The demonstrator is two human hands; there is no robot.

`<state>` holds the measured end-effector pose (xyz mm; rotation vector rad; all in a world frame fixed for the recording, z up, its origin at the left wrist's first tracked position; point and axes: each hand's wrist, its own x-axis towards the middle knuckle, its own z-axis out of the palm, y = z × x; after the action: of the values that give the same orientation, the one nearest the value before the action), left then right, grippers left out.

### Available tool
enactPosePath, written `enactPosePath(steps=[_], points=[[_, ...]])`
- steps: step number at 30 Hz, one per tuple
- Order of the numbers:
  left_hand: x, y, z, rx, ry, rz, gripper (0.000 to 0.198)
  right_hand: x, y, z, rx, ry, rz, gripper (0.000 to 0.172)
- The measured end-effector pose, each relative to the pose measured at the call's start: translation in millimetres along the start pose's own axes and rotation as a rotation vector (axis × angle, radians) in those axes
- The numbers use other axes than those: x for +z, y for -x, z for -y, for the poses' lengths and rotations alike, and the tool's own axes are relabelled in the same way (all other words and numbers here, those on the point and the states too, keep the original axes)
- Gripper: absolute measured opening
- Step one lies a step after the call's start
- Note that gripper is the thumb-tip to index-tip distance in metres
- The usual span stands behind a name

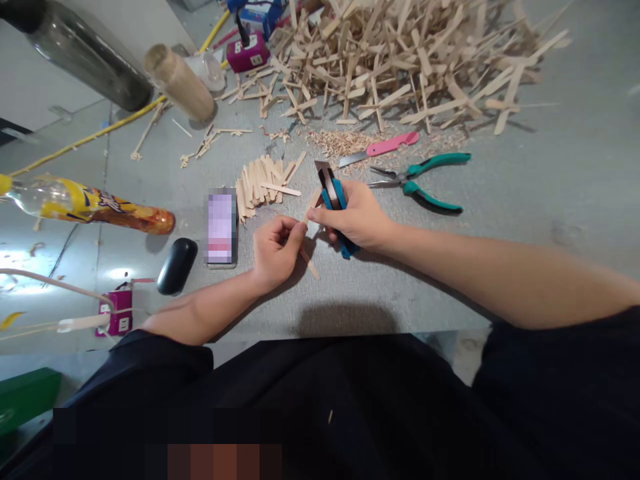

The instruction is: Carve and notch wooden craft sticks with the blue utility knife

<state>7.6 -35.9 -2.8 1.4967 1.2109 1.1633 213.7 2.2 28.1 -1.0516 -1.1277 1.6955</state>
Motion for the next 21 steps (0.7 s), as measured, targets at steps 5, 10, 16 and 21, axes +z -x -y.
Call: enactPosePath(steps=[5,10,16,21], points=[[-1.5,1,-2,0.062,-0.071,0.033,0.058,2,2,0,-0.007,0.023,-0.023,0.048],[0.2,2,2,-0.013,0.023,0.049,0.056,4,2,-1,-0.006,0.0,-0.048,0.05],[3.0,0,2,-0.071,0.142,0.07,0.056,3,1,-1,0.01,0.02,-0.073,0.049],[4.0,-1,2,-0.046,0.152,0.015,0.056,-15,-1,-4,-0.265,0.178,-0.258,0.042]])
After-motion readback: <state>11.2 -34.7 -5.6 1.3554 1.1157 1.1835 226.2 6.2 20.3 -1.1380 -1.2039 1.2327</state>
